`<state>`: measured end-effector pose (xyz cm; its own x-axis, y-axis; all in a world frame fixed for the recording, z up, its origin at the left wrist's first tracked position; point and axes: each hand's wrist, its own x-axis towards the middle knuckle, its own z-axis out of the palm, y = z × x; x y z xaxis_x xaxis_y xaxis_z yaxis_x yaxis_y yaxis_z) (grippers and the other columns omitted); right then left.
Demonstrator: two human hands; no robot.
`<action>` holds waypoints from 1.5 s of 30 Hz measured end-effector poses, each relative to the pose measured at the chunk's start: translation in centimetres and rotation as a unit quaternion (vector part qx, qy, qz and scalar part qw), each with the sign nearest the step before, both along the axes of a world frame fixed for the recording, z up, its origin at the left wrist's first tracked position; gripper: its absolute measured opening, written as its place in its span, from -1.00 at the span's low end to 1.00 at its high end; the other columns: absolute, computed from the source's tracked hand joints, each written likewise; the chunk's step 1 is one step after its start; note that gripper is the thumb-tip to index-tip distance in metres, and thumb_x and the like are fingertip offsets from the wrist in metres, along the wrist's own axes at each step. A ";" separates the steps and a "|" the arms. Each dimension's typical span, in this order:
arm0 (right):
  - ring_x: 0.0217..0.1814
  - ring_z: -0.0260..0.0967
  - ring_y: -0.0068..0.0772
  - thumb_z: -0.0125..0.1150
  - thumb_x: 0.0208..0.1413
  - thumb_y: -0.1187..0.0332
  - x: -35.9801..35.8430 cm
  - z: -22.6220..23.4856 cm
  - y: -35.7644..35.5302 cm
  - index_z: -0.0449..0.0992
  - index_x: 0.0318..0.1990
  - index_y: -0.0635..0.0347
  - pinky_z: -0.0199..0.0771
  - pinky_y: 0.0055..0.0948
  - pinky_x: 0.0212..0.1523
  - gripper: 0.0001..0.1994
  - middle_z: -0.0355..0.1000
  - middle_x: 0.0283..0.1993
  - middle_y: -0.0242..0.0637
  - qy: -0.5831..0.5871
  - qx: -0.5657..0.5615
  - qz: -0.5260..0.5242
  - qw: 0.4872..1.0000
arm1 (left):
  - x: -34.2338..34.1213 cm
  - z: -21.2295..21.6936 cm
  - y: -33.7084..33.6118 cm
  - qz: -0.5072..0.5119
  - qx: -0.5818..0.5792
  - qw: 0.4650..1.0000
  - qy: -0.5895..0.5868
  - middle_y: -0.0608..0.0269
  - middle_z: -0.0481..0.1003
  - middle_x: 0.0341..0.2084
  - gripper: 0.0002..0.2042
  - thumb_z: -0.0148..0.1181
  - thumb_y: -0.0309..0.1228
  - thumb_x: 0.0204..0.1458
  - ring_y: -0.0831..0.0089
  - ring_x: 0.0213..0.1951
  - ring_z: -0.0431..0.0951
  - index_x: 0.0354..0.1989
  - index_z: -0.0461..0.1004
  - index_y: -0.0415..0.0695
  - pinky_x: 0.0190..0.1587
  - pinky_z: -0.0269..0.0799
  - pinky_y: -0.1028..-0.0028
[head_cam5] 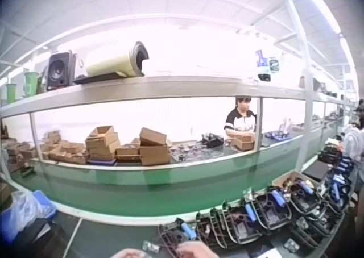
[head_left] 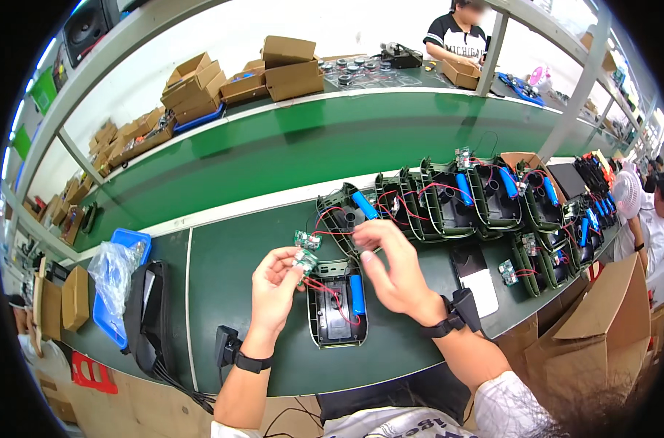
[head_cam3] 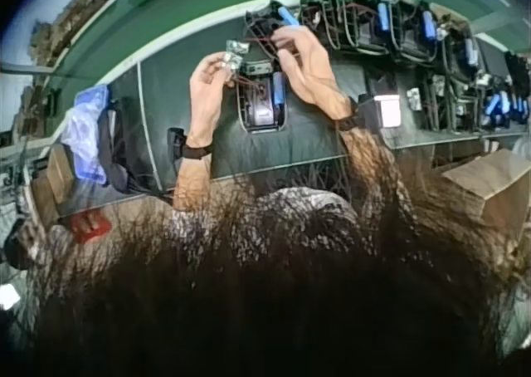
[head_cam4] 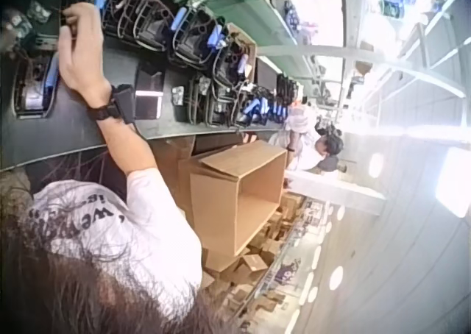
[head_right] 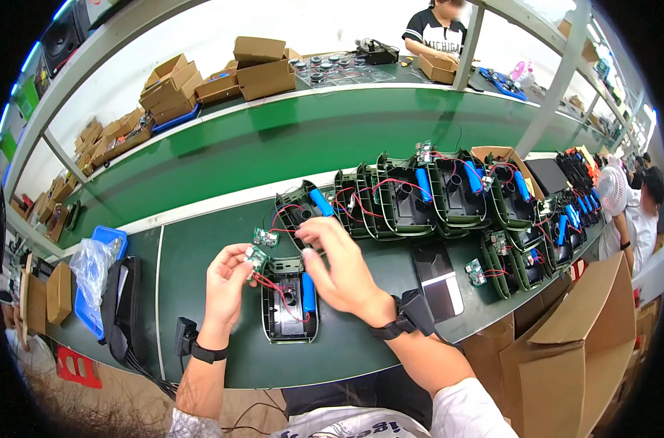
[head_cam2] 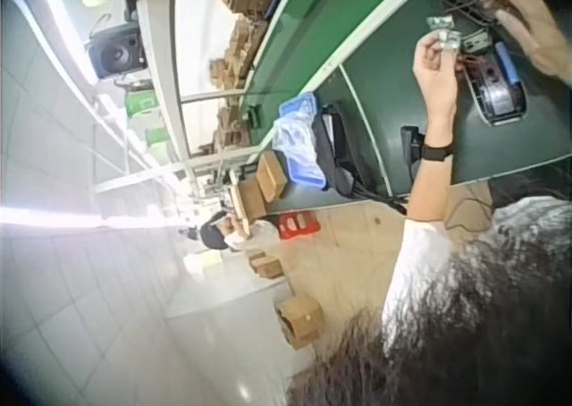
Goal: Assembling electronic circuit boards into plastic housings on a production line.
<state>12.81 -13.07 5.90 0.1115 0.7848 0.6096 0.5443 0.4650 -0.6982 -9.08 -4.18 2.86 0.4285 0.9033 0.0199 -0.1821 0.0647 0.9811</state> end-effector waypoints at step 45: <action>0.30 0.28 0.26 0.60 -0.09 0.15 0.9 -3.7 -14.6 0.06 0.39 0.44 0.40 -0.06 0.29 0.01 0.12 0.33 0.22 -0.069 -0.169 -0.318 0.930 | 2.1 -2.1 -3.0 -0.281 -0.064 0.954 0.078 -0.07 0.43 0.14 -0.42 0.25 -0.51 0.22 0.20 0.03 0.61 0.40 0.19 -0.23 0.05 0.59 0.27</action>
